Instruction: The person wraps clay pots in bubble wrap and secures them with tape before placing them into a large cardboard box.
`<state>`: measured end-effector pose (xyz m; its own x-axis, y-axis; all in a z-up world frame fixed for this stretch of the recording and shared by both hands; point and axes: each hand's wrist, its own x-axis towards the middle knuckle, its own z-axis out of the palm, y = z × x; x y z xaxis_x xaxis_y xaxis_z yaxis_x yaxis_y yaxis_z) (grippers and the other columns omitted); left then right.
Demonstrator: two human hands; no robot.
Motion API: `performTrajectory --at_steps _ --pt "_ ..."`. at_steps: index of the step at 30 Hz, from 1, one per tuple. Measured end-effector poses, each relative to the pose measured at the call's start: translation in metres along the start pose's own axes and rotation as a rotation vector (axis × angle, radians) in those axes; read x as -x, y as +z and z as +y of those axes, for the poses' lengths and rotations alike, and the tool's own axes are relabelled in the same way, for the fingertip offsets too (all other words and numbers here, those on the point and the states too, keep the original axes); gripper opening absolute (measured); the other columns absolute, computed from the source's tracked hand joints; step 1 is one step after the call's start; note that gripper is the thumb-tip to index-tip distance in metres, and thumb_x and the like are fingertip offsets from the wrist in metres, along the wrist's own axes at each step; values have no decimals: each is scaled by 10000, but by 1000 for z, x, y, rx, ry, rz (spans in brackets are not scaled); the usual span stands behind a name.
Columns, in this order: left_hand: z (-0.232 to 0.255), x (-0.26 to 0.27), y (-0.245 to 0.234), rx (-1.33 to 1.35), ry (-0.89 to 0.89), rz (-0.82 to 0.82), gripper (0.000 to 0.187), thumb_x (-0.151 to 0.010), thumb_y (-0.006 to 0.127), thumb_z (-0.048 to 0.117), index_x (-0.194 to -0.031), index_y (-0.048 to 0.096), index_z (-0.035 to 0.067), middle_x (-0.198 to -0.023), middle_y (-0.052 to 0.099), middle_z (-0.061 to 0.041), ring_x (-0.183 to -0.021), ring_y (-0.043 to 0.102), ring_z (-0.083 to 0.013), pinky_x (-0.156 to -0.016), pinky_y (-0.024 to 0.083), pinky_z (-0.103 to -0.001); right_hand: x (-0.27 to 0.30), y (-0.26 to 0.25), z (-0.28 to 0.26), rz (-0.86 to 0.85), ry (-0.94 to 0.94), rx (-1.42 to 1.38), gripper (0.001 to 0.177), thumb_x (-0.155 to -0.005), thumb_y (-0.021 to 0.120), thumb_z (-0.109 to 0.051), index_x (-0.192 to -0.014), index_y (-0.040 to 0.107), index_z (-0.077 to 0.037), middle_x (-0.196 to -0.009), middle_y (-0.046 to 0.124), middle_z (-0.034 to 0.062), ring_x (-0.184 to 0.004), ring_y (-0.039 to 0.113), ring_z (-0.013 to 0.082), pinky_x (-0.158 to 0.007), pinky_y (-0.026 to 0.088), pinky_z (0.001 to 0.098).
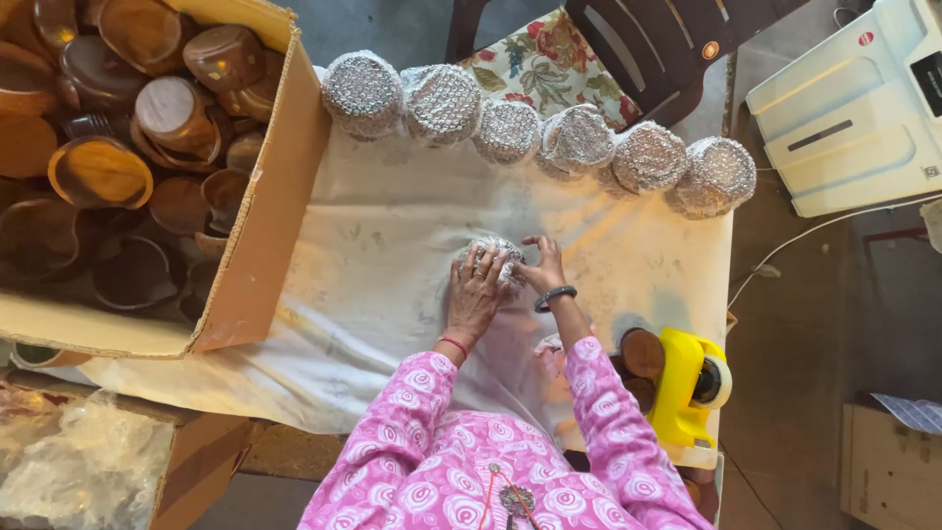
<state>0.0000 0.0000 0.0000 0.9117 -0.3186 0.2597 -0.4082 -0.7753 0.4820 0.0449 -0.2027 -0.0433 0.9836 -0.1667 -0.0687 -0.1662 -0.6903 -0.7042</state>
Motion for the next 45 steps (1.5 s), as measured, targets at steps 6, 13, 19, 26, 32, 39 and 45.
performTrajectory --at_steps 6,13,19,26,32,39,45 --pt "3 -3 -12 2 18 10 435 -973 597 415 -1396 604 318 -1587 425 -3 -1493 302 -310 -1205 213 -617 -36 -10 -12 -217 288 68 972 -529 1009 -270 -1368 556 -83 -1395 557 163 -1265 554 317 -1068 472 400" --pt "0 -2 -11 -39 27 5 375 -976 602 420 -1313 664 269 -1573 438 -4 -1501 302 -307 -1189 221 -641 -36 -41 -42 -230 608 -911 727 -693 762 -112 -1373 518 -189 -1366 574 41 -1145 618 223 -915 497 580" --pt "1 -5 -13 -31 20 -29 368 -978 600 421 -1302 666 261 -1581 434 3 -1495 304 -298 -1187 222 -645 70 -97 -17 199 416 -1143 291 -915 697 -79 -1204 672 -59 -1204 652 66 -1096 615 178 -831 541 390" --pt "-1 -6 -18 50 -20 -63 381 -964 623 445 -1293 697 270 -1560 473 24 -1493 311 -268 -1179 227 -646 251 -152 46 391 450 -901 185 -936 710 -56 -1108 720 11 -1022 732 56 -895 684 139 -777 564 264" --pt "-7 -9 -13 66 -19 -45 339 -973 632 436 -1266 732 298 -1528 511 48 -1482 337 -260 -1184 224 -635 320 -160 80 650 529 -888 148 -963 715 -68 -1103 718 -22 -1021 723 33 -889 676 105 -771 562 254" --pt "-9 -20 -22 60 -12 -63 304 -874 733 400 -1156 782 298 -1430 598 9 -1398 403 -256 -1167 225 -639 234 -87 3 372 42 -527 255 -870 716 -45 -1122 728 -8 -1101 729 57 -982 695 125 -827 585 281" --pt "-9 -18 -18 58 14 -8 320 -849 780 347 -1159 761 269 -1406 617 18 -1384 438 -258 -1146 249 -664 133 -49 -99 116 -337 -114 444 -864 659 10 -1274 713 -151 -1248 662 72 -1165 604 312 -1003 513 418"
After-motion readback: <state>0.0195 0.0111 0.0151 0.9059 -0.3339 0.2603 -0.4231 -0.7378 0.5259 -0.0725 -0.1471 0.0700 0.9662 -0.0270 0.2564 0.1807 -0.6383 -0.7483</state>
